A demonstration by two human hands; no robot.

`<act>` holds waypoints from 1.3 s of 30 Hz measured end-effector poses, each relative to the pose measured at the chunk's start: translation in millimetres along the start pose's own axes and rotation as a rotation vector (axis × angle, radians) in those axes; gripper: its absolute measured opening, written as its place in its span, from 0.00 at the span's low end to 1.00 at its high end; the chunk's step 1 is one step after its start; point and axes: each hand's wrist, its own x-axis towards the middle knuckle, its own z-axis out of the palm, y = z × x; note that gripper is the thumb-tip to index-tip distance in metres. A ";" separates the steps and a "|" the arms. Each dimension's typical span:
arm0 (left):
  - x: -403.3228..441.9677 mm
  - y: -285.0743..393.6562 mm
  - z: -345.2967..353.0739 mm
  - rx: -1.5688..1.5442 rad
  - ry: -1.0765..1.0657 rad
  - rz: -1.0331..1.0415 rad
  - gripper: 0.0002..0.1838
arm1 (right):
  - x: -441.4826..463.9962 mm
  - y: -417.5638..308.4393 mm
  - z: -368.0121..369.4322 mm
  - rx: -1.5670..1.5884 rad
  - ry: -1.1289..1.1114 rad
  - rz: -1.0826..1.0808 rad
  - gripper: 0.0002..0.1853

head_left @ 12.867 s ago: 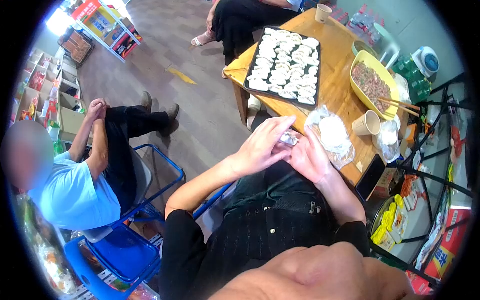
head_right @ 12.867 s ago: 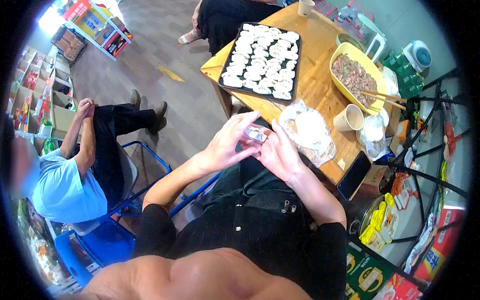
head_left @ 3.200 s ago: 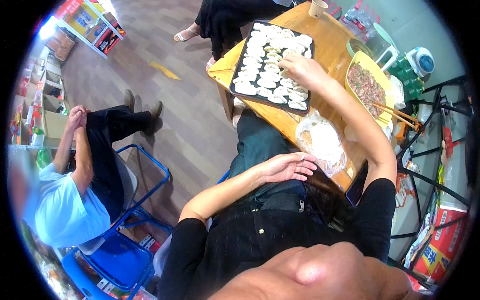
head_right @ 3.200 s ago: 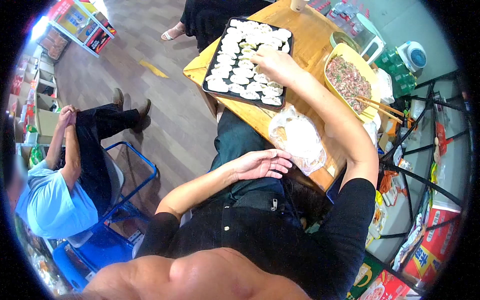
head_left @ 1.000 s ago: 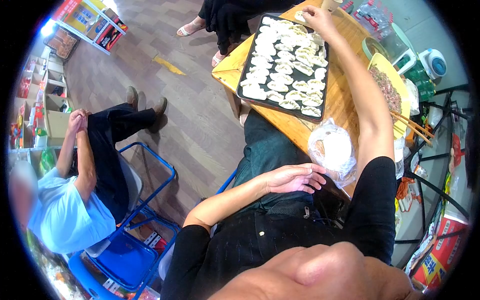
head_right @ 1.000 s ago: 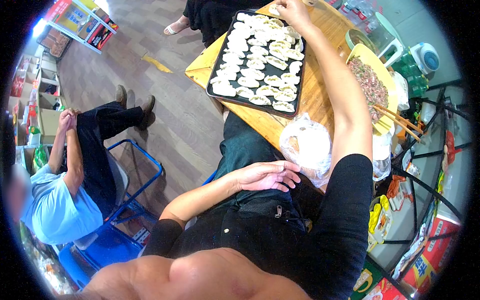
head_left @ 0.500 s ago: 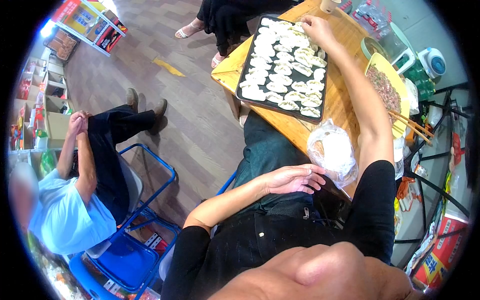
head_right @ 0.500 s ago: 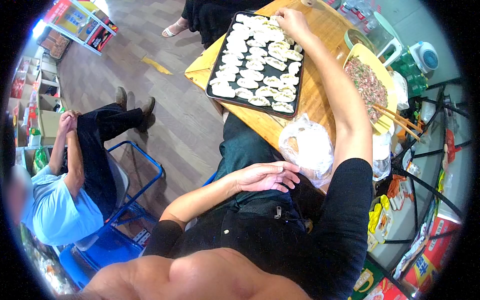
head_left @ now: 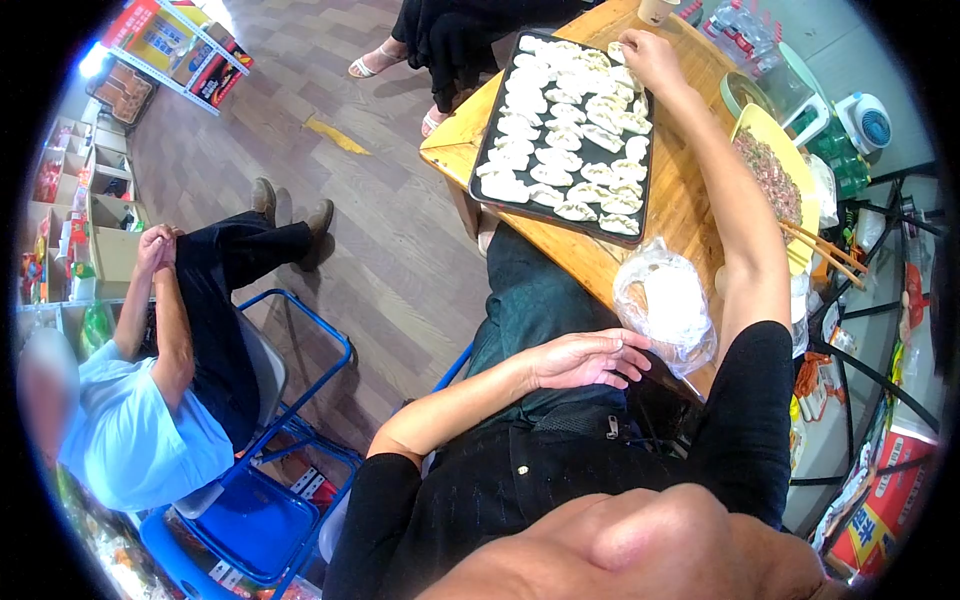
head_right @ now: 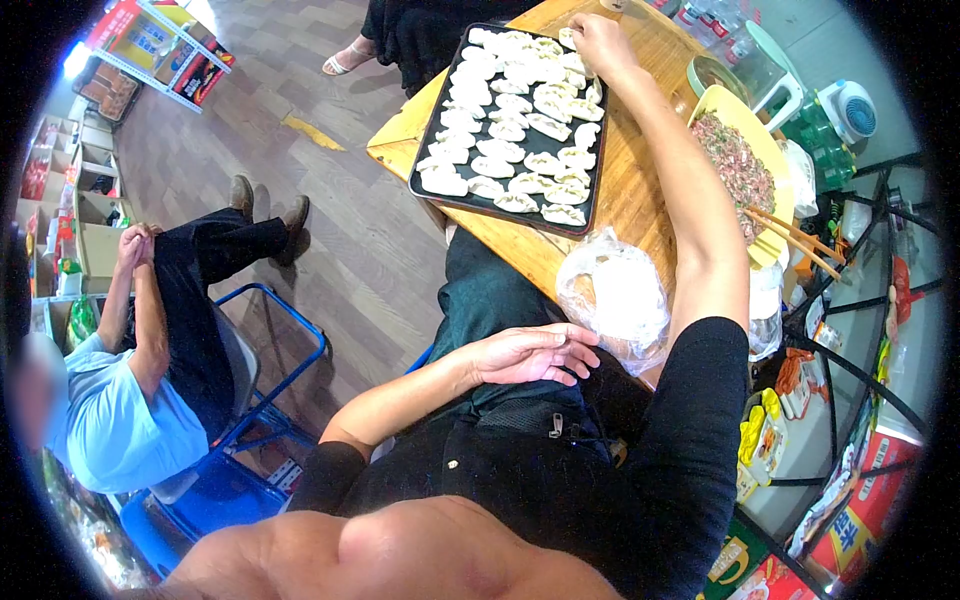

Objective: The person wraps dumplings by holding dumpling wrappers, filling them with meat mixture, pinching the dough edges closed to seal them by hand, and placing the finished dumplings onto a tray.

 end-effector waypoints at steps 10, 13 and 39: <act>-0.1 -0.3 -0.3 0.009 -0.004 0.003 0.26 | -5.3 6.8 0.3 0.022 -0.024 0.032 0.12; 0.3 1.0 1.2 0.027 0.001 0.004 0.26 | -4.9 7.4 -0.1 0.022 -0.043 0.036 0.12; -7.6 -16.6 -2.4 0.048 -0.034 0.052 0.26 | -128.9 -84.0 -92.9 -0.149 -0.446 -0.371 0.08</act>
